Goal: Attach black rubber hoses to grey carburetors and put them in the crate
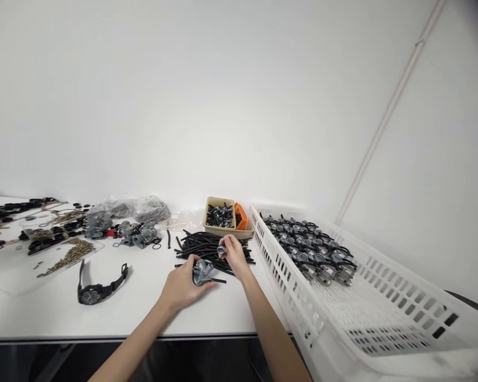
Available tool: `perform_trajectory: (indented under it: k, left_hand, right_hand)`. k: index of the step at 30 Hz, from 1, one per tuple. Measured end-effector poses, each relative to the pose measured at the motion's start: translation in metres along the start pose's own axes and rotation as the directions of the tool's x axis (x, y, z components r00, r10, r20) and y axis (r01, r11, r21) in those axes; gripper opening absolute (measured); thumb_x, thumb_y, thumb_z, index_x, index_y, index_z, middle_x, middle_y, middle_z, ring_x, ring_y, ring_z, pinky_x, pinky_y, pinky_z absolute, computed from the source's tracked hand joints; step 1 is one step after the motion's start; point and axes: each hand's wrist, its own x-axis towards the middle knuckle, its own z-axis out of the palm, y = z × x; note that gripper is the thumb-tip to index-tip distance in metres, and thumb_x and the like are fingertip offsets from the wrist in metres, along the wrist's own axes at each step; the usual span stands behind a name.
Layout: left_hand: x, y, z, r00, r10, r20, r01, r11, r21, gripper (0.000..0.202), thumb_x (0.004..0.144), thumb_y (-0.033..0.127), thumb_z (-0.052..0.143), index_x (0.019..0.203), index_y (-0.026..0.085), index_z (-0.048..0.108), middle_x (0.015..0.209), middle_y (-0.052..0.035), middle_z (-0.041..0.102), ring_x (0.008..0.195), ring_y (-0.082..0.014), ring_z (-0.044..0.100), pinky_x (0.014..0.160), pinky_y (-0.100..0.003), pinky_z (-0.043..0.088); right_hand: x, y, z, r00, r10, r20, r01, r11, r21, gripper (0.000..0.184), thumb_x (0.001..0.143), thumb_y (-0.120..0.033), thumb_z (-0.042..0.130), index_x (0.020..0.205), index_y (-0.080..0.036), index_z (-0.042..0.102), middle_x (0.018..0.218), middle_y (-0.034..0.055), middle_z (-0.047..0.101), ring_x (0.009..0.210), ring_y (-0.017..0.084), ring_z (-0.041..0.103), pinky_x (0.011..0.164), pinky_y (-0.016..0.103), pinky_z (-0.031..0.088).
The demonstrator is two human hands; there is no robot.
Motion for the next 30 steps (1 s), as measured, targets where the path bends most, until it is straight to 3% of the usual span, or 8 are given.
perform_trajectory:
  k: [5, 9, 13, 23, 30]
  left_hand:
    - [0.001, -0.011, 0.008, 0.997, -0.051, -0.059, 0.048, 0.997, -0.052, 0.058, 0.07, 0.066, 0.057, 0.107, 0.023, 0.044, 0.092, -0.0078, 0.069, 0.083, -0.028, 0.065, 0.071, -0.035, 0.045]
    - [0.0, -0.014, 0.008, 0.994, -0.065, -0.087, 0.061, 0.997, -0.048, 0.061, 0.068, 0.066, 0.059, 0.109, 0.023, 0.044, 0.093, -0.008, 0.069, 0.084, -0.0285, 0.066, 0.072, -0.035, 0.046]
    - [0.001, -0.016, 0.008, 0.993, -0.075, -0.089, 0.071, 0.996, -0.05, 0.062, 0.067, 0.065, 0.06, 0.11, 0.022, 0.045, 0.091, -0.0082, 0.069, 0.084, -0.0287, 0.066, 0.072, -0.035, 0.047]
    - [0.003, -0.018, 0.006, 0.993, -0.071, -0.098, 0.068, 0.997, -0.033, 0.065, 0.067, 0.068, 0.059, 0.11, 0.021, 0.046, 0.087, -0.0072, 0.069, 0.081, -0.0282, 0.066, 0.066, -0.033, 0.047]
    - [0.004, -0.02, 0.007, 0.992, -0.072, -0.1, 0.07, 0.997, -0.028, 0.066, 0.066, 0.069, 0.058, 0.11, 0.021, 0.047, 0.089, -0.0078, 0.07, 0.082, -0.0283, 0.066, 0.067, -0.033, 0.047]
  right_hand:
    - [-0.011, 0.003, 0.014, 0.995, 0.028, 0.097, -0.025, 0.999, -0.034, 0.032, 0.079, -0.051, 0.062, 0.085, -0.023, 0.047, 0.078, -0.0001, 0.069, 0.05, 0.011, 0.061, 0.05, 0.024, 0.048]
    - [-0.019, -0.001, 0.019, 0.972, 0.115, 0.205, -0.118, 0.993, 0.001, 0.035, 0.071, -0.042, 0.072, 0.092, -0.022, 0.052, 0.084, 0.0016, 0.071, 0.071, 0.016, 0.069, 0.073, 0.032, 0.055]
    - [-0.021, 0.001, 0.018, 0.965, 0.152, 0.212, -0.164, 0.986, 0.037, 0.035, 0.069, -0.039, 0.075, 0.093, -0.019, 0.061, 0.084, 0.0032, 0.072, 0.081, 0.017, 0.069, 0.083, 0.034, 0.054]
    - [-0.02, 0.008, 0.017, 0.968, 0.116, 0.222, -0.115, 0.993, -0.017, 0.03, 0.068, -0.04, 0.076, 0.087, -0.02, 0.065, 0.088, 0.0027, 0.072, 0.081, 0.017, 0.067, 0.073, 0.03, 0.055]
    - [-0.019, 0.011, 0.017, 0.967, 0.078, 0.241, -0.066, 0.996, -0.055, 0.029, 0.069, -0.042, 0.074, 0.086, -0.021, 0.064, 0.088, 0.0039, 0.072, 0.082, 0.018, 0.066, 0.075, 0.031, 0.054]
